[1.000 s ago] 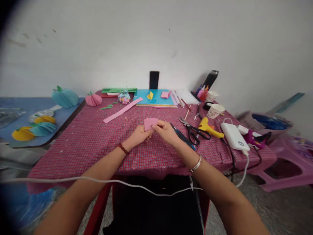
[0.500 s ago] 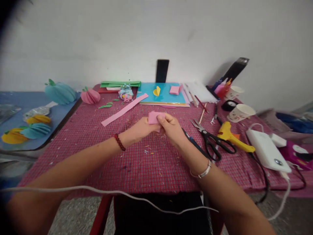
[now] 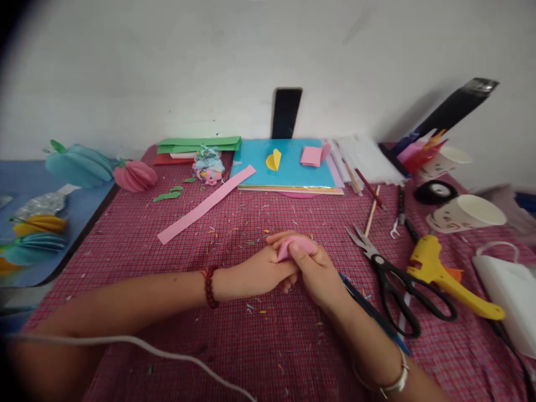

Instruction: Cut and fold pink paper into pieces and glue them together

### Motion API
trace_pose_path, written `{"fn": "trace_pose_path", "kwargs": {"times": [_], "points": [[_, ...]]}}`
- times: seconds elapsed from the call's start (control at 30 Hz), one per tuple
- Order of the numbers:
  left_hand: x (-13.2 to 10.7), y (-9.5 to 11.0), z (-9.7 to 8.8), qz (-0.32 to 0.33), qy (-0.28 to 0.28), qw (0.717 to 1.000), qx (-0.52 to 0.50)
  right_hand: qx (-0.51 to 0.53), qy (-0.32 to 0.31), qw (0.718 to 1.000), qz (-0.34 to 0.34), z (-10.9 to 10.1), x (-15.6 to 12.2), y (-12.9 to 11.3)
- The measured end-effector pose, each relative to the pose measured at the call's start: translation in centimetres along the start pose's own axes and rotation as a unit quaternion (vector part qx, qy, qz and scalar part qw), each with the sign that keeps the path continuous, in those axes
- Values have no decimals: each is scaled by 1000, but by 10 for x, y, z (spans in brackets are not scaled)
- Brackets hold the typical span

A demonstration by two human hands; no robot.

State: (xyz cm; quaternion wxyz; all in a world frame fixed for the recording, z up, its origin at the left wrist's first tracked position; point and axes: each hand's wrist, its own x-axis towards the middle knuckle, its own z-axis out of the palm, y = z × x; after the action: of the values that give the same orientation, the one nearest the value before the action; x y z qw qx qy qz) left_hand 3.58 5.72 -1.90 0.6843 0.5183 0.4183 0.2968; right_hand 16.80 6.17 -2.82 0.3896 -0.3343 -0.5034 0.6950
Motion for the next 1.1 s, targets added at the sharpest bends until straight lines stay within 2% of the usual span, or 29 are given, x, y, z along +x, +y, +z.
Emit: {"fn": "trace_pose_path", "kwargs": {"times": [0.1,0.2,0.43,0.67,0.9,1.0,1.1], "points": [[4,1,7,4,21,1000,-2,-6,20,1000,2,-3,0,-1],[-5,2,16,5,54,999,-6,-18,26,999,-5,-2,-2,1],[-36,-7,24,10,123,992,-27,-24,-47,998,22,14,-7,10],[-42,-22,15,28,126,990,-55,-51,-119,991,16,17,-5,14],[-60,-25,26,51,167,983,-48,-67,-145,987,-2,23,-9,24],[-74,-23,23,38,158,986,-34,-81,-177,981,-9,30,-14,23],[-88,-20,14,7,125,992,-15,-95,-193,976,-29,32,-16,24]]}}
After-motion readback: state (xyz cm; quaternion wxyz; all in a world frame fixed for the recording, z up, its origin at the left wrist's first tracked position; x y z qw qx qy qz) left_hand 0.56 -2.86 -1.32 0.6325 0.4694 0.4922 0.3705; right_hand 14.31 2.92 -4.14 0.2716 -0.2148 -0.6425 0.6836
